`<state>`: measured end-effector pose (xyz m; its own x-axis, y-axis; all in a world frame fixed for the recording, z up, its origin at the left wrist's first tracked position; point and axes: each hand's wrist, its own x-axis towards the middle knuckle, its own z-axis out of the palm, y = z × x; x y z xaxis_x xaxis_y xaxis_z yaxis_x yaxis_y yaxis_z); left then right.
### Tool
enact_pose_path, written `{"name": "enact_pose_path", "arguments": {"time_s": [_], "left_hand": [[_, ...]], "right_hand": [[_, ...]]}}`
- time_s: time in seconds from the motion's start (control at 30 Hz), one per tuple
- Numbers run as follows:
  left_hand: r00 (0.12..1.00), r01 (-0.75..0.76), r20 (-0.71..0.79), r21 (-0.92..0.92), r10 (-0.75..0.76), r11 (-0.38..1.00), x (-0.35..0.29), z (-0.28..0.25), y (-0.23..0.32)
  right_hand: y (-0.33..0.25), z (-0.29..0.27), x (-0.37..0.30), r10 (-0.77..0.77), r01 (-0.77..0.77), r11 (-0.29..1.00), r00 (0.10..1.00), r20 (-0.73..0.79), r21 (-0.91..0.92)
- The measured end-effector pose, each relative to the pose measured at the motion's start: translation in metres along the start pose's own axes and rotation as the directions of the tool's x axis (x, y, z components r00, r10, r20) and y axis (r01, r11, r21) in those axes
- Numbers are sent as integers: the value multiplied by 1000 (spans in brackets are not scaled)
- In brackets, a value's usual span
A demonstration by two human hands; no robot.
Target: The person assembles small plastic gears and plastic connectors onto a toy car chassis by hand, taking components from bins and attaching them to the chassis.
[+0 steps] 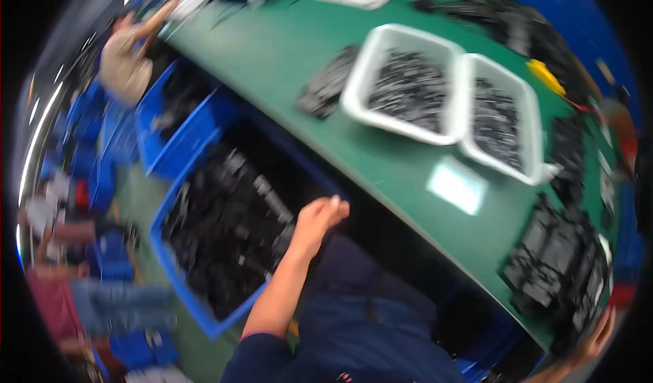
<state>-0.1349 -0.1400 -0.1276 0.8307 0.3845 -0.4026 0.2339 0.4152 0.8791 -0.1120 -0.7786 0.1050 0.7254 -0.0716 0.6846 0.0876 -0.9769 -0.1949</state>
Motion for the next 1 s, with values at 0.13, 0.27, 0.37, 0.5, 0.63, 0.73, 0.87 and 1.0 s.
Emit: {"name": "enact_pose_path", "arguments": {"time_s": [0.13, 0.27, 0.37, 0.5, 0.63, 0.73, 0.87, 1.0], "left_hand": [[769, 196, -628, 412, 121, 890, 34, -102, -88], [542, 351, -811, 457, 221, 817, 42, -168, -152], [515, 437, -857, 291, 28, 851, 52, -209, -167], [634, 357, -773, 284, -8, 890, 103, -222, -174], [722, 280, -688, 187, -78, 942, 112, -269, -205], [665, 502, -747, 456, 9, 735, 144, -219, -193], [817, 243, -502, -146, -284, 959, 128, -193, -192], [824, -19, -561, -178, -86, 984, 62, -168, -145]], "right_hand": [[-172, 81, -39, -108, 126, 754, 992, -67, 645], [-243, 112, -81, -151, -4, 753, 972, 179, 658], [-262, 124, -104, -136, -159, 827, 874, 466, 539], [-252, 131, -117, -182, -361, 706, 739, 649, 609], [-297, 131, -114, -194, -385, 711, 697, 691, 588], [-309, 129, -106, -223, -318, 732, 724, 653, 603], [-305, 133, -87, -325, -86, 818, 748, 579, 569], [-301, 137, -54, -274, -41, 852, 814, 511, 522]]}}
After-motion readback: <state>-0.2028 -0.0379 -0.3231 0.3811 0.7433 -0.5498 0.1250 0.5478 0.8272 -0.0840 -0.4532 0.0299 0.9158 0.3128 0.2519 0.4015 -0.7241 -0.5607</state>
